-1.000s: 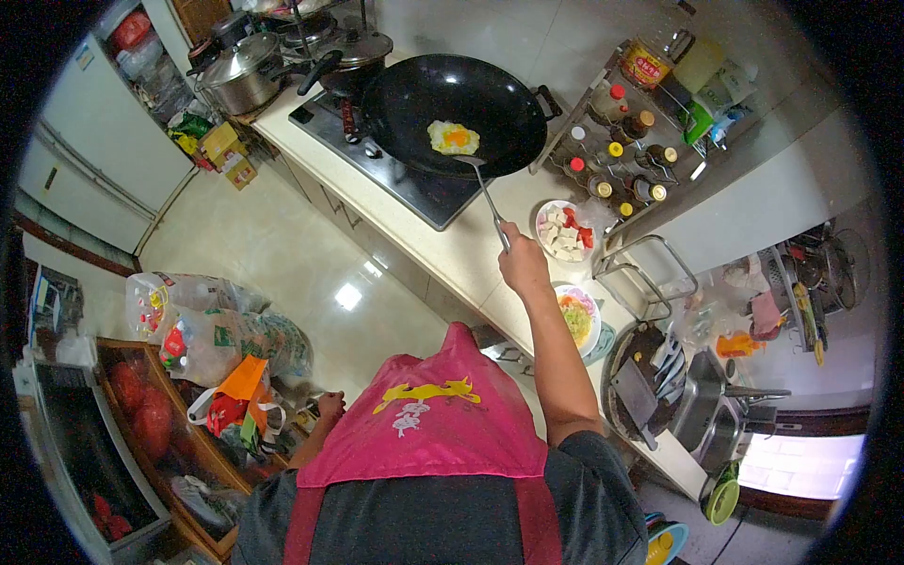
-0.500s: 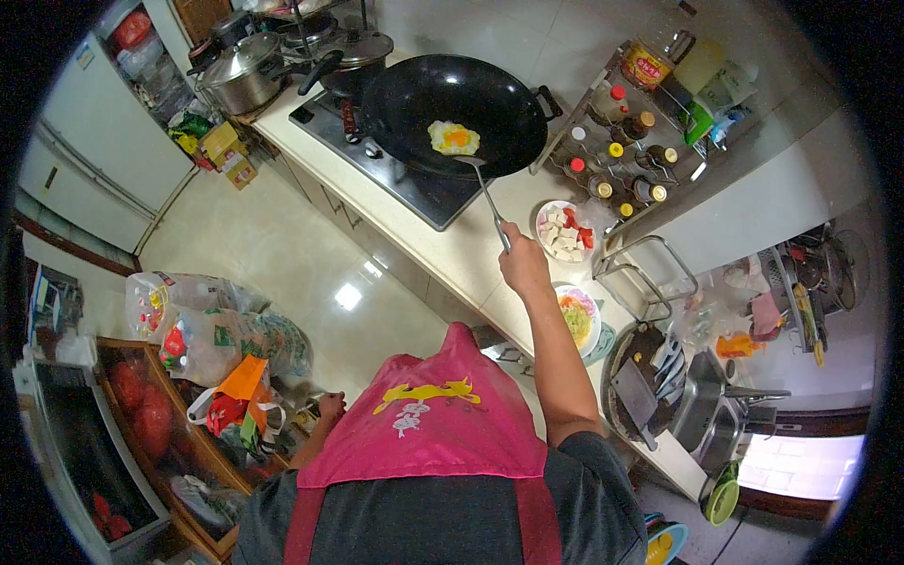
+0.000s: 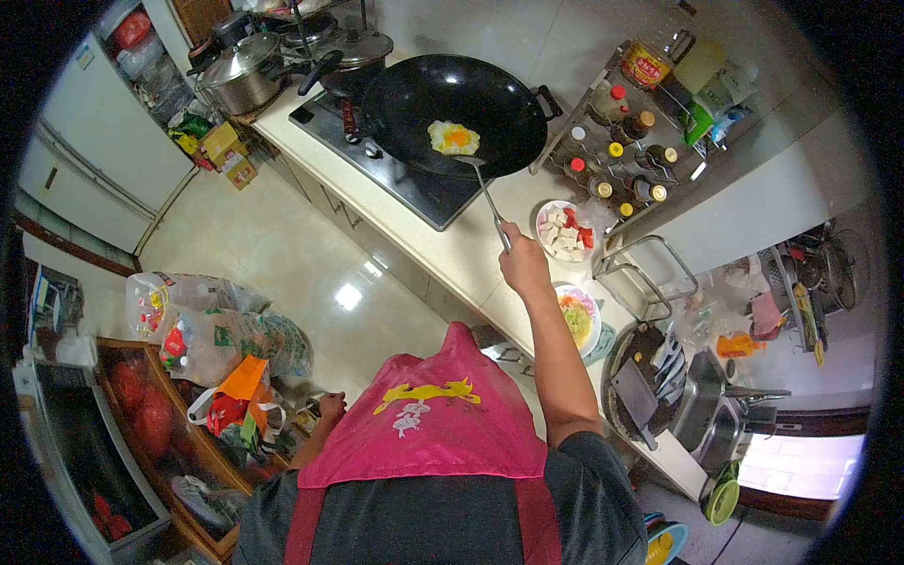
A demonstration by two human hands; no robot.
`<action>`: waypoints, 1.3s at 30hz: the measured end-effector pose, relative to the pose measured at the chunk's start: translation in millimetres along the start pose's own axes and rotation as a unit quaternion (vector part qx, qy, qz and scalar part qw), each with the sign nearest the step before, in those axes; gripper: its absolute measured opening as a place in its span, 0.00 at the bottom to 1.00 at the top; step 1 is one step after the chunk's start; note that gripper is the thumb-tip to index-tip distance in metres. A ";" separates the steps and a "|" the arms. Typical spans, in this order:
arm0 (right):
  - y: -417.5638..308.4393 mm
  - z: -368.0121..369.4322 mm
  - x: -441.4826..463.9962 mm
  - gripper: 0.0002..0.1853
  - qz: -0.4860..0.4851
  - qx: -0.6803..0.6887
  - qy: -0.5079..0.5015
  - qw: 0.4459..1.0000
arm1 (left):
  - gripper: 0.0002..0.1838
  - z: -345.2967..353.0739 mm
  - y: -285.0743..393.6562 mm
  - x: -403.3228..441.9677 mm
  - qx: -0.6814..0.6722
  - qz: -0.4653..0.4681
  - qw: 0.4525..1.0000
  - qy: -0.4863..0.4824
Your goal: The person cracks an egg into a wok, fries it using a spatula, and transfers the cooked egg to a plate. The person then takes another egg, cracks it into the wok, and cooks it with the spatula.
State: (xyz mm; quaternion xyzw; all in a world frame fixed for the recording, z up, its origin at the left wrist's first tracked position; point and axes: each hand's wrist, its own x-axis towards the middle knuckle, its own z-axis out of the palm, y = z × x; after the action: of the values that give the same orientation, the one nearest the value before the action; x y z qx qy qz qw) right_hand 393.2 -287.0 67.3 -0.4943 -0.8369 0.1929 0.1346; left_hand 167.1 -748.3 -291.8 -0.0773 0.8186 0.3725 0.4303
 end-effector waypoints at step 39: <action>2.0 1.7 -0.1 0.25 -0.015 0.009 0.008 1.000 | 0.12 -0.7 -4.0 3.4 0.010 0.013 1.000 -0.003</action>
State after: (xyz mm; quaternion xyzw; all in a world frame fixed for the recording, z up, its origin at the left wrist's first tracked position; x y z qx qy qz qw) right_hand 394.2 -286.5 64.8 -0.4816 -0.8414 0.1945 0.1490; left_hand 166.3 -750.9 -296.3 -0.0612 0.8218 0.3701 0.4289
